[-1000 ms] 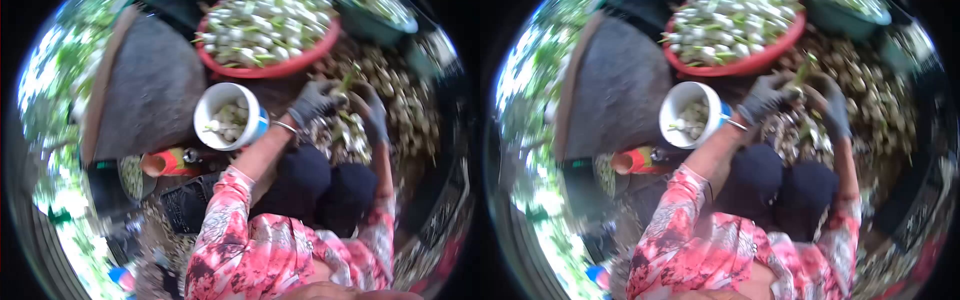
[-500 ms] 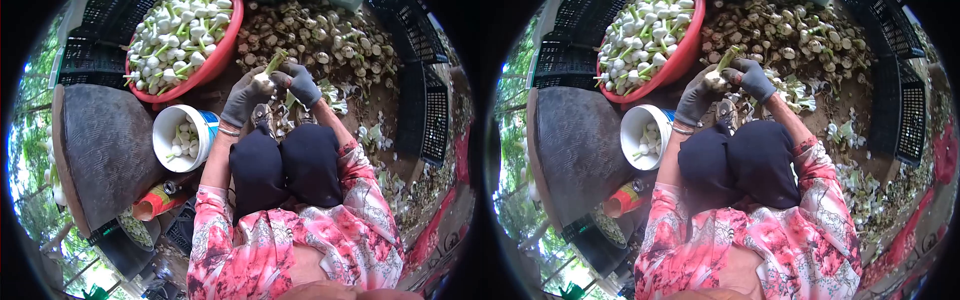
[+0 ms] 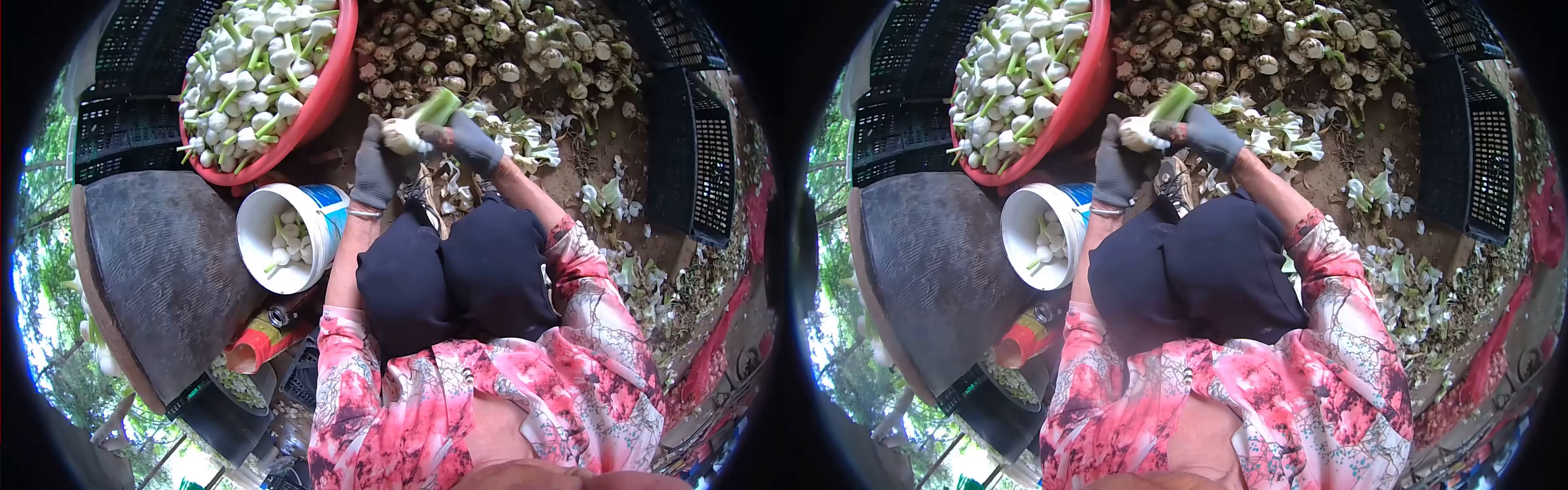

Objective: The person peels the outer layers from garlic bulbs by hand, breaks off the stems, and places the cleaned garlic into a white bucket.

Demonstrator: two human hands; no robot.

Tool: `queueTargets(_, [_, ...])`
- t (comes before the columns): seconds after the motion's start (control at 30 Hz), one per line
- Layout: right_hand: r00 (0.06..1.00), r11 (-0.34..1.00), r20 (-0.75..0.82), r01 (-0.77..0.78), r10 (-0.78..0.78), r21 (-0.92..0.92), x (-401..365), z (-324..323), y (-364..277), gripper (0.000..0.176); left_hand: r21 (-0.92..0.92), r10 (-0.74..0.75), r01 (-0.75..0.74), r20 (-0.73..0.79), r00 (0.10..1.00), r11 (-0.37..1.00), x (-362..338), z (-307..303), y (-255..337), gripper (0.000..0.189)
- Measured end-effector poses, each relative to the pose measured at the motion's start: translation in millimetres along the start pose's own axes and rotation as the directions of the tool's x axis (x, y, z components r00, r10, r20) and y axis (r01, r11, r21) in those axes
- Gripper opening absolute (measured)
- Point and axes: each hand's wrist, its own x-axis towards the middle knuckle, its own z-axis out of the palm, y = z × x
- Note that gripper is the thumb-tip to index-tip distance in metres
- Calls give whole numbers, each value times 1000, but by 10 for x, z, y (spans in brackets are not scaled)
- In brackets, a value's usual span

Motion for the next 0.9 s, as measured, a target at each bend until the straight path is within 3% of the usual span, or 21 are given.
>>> queueTargets(0.03, [993,989,-16,111,-113,-96,65,-11,79,34,130,22,-21,-3,1000,991,31,57,1,68])
queueTargets(0.1, [994,998,-99,-43,48,51,82,-113,191,33,333,164,-144,-32,986,932,57,12,-19,66])
queueTargets(0.17, [983,950,-122,-98,140,297,65,-76,210,29,588,353,-311,47,935,747,-26,154,17,61])
queueTargets(0.2, [975,903,-122,-121,186,412,71,-68,227,27,850,542,-406,177,821,337,-12,185,-28,56])
queueTargets(0.23, [988,890,-13,-131,152,438,105,-100,254,21,919,628,-365,374,682,-151,-7,215,-75,54])
queueTargets(0.27, [997,964,-12,-76,82,255,88,-148,278,21,881,526,-307,80,846,360,-70,217,-51,53])
queueTargets(0.3, [1000,998,-3,-12,12,64,55,-195,302,22,626,265,-127,-132,955,770,-111,209,4,53])
queueTargets(0.33, [1000,999,0,-1,1,34,23,-228,365,23,313,83,-56,-75,994,948,-85,41,55,49])
queueTargets(0.4, [999,991,-22,24,-27,-131,-37,-249,373,25,391,100,-31,-158,982,920,43,-40,3,51])
queueTargets(0.43, [1000,993,-28,10,-13,-118,-17,-288,395,26,427,109,-14,-199,974,904,75,-42,-22,53])
queueTargets(0.5, [999,995,-49,-7,3,-97,60,-435,468,27,897,381,-141,-34,924,419,141,-18,-58,50])
queueTargets(0.53, [996,996,-33,-78,80,48,16,-484,530,27,940,424,-208,78,902,271,157,-81,-96,49])
queueTargets(0.57, [999,985,-12,53,-51,162,-44,-427,482,26,954,449,-276,197,872,117,166,-39,-93,50])
queueTargets(0.6, [1000,938,-14,-8,14,345,-140,-379,414,27,809,309,-277,125,943,518,135,-14,-20,45])
queueTargets(0.63, [997,853,-6,-66,81,518,-232,-357,341,29,539,160,-161,50,986,827,92,79,78,41])
queueTargets(0.67, [986,879,-12,-141,164,456,-261,-407,316,31,548,98,-87,9,995,832,115,93,79,37])
queueTargets(0.7, [990,933,-23,-122,138,339,-227,-480,320,32,552,45,-19,-33,998,834,145,119,65,33])
queueTargets(0.77, [996,991,-27,-82,86,108,-128,-507,335,35,464,183,-110,-115,976,879,266,59,-140,27])
queueTargets(0.8, [994,991,-102,-32,46,133,-97,-402,332,35,423,254,-167,-158,954,890,384,27,-211,25])
queueTargets(0.83, [988,998,-148,32,-38,-47,-13,-485,578,36,330,255,-185,-183,950,926,439,45,-222,20])
queueTargets(0.9, [977,972,-189,-138,102,-188,45,-513,504,33,140,236,-215,-154,960,967,474,-97,-239,18])
